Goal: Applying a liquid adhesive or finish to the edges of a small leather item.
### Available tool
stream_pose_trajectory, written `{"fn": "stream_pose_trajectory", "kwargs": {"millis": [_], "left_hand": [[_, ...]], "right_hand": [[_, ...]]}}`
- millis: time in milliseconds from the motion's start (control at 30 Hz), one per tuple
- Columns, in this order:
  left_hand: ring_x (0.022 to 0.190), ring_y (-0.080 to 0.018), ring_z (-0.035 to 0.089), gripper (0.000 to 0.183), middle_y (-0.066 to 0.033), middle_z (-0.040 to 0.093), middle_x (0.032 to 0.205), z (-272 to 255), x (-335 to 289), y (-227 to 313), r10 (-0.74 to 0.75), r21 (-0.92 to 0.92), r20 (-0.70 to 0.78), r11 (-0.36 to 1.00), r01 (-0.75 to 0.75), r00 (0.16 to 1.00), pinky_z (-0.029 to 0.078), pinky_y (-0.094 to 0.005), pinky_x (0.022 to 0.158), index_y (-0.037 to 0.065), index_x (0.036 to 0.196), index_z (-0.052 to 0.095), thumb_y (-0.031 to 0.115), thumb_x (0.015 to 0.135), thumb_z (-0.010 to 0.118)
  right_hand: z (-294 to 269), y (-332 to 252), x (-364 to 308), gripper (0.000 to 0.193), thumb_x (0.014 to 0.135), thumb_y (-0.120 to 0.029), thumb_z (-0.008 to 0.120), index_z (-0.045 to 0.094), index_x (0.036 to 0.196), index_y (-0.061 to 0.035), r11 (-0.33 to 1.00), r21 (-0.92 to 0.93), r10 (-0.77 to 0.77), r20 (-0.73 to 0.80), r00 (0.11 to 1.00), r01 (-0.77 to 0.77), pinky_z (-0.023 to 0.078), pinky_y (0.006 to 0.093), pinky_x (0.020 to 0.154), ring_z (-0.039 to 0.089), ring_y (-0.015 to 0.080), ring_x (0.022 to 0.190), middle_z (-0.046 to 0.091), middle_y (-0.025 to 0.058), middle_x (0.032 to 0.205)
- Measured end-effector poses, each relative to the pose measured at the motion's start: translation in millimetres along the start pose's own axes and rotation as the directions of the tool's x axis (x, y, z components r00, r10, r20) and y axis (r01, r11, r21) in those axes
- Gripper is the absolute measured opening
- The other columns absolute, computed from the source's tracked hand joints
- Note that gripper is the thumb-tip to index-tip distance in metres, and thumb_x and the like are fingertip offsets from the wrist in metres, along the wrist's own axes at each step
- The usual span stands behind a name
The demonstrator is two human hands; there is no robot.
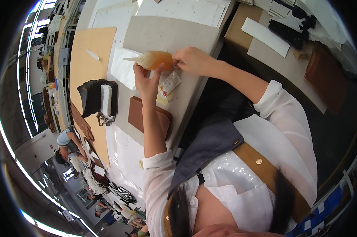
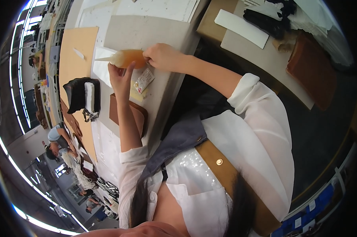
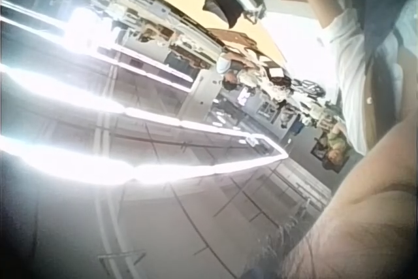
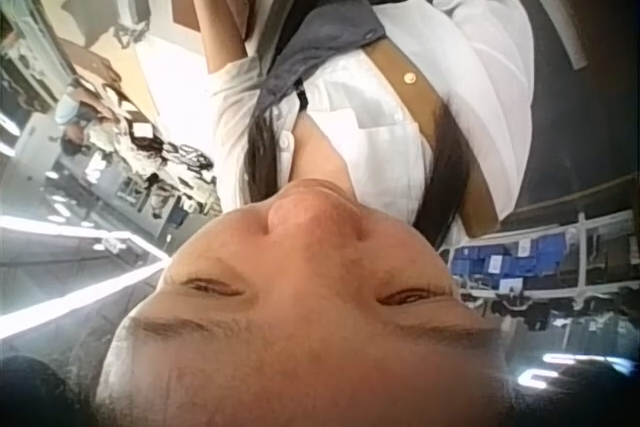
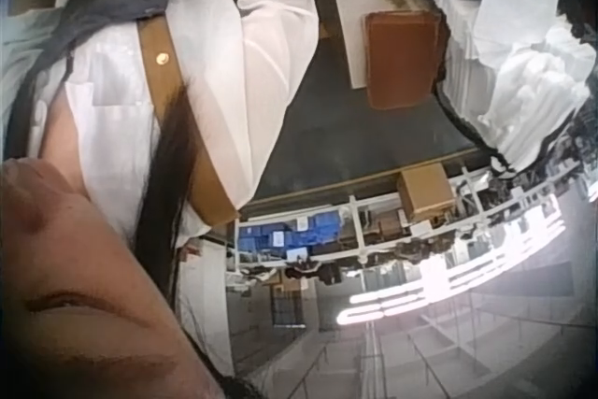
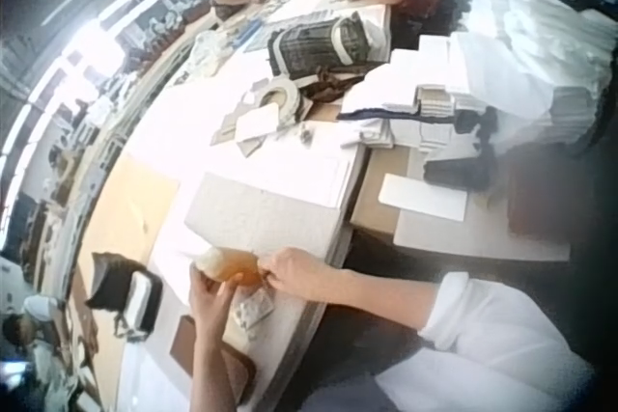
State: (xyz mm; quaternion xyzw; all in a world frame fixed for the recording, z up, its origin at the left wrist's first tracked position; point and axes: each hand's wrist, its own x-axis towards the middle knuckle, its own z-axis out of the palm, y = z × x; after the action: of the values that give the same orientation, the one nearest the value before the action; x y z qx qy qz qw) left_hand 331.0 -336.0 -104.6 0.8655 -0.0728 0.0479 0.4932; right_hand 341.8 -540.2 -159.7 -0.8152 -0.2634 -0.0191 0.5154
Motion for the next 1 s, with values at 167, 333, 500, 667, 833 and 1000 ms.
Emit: {"fn": "stream_pose_trajectory", "kwargs": {"millis": [167,333,500,667,833,1000], "left_hand": [[0.116,-0.0228,0.063,0.064,-0.0167,0.063,0.123,1,1,-5,-0.006,-0.042,-0.005,0.999,0.006,1.000,0.050,-0.0352,0.102,-0.004,0.133,0.045,0.017,0.085,0.082],[0.115,-0.0223,0.063,0.066,-0.0159,0.063,0.123,1,1,-4,0.002,0.030,0.002,1.000,-0.002,1.000,0.050,-0.0350,0.101,-0.003,0.133,0.046,0.020,0.084,0.083],[0.114,-0.0223,0.064,0.065,-0.0148,0.064,0.121,-2,2,-4,-0.008,0.012,-0.002,1.000,0.008,1.000,0.050,-0.0349,0.101,-0.003,0.133,0.047,0.021,0.084,0.084],[0.114,-0.0226,0.064,0.064,-0.0150,0.063,0.122,0,1,-4,0.011,-0.024,-0.016,1.000,-0.011,1.000,0.050,-0.0350,0.101,-0.003,0.132,0.047,0.020,0.084,0.084],[0.119,-0.0238,0.062,0.063,-0.0156,0.062,0.125,7,-1,8,0.003,0.119,-0.012,0.993,-0.002,1.000,0.048,-0.0359,0.105,-0.003,0.131,0.046,0.017,0.085,0.083],[0.120,-0.0235,0.062,0.063,-0.0152,0.062,0.126,0,0,1,-0.006,0.010,-0.013,1.000,0.006,1.000,0.048,-0.0357,0.104,-0.004,0.133,0.047,0.016,0.085,0.083]], "right_hand": [[9,-18,12,0.007,0.084,-0.001,0.063,0.066,0.090,0.0002,0.958,0.287,0.096,-0.390,0.916,0.022,0.053,0.0384,0.072,0.066,0.0326,0.082,0.067,0.0128,0.091],[27,-5,-1,0.011,0.086,-0.003,0.064,0.068,0.095,0.0011,0.999,-0.035,-0.032,-0.276,0.961,0.023,0.054,0.0373,0.074,0.068,0.0325,0.085,0.069,0.0125,0.094],[-4,-1,0,0.012,0.086,-0.004,0.065,0.067,0.096,0.0010,0.997,0.076,0.015,-0.057,0.998,-0.011,0.055,0.0370,0.074,0.067,0.0323,0.085,0.068,0.0134,0.094],[21,-15,5,0.012,0.086,-0.004,0.065,0.067,0.096,0.0008,0.951,0.307,0.100,-0.382,0.919,0.024,0.054,0.0376,0.072,0.066,0.0325,0.083,0.067,0.0131,0.093],[27,-8,-7,0.013,0.084,-0.004,0.064,0.066,0.097,-0.0013,0.955,-0.293,-0.080,-0.141,0.987,0.036,0.055,0.0386,0.070,0.066,0.0326,0.083,0.067,0.0118,0.091],[2,-4,-5,0.012,0.085,-0.004,0.064,0.067,0.097,-0.0021,0.987,-0.162,0.005,-0.036,0.999,-0.011,0.055,0.0392,0.071,0.067,0.0326,0.085,0.067,0.0116,0.092]]}}
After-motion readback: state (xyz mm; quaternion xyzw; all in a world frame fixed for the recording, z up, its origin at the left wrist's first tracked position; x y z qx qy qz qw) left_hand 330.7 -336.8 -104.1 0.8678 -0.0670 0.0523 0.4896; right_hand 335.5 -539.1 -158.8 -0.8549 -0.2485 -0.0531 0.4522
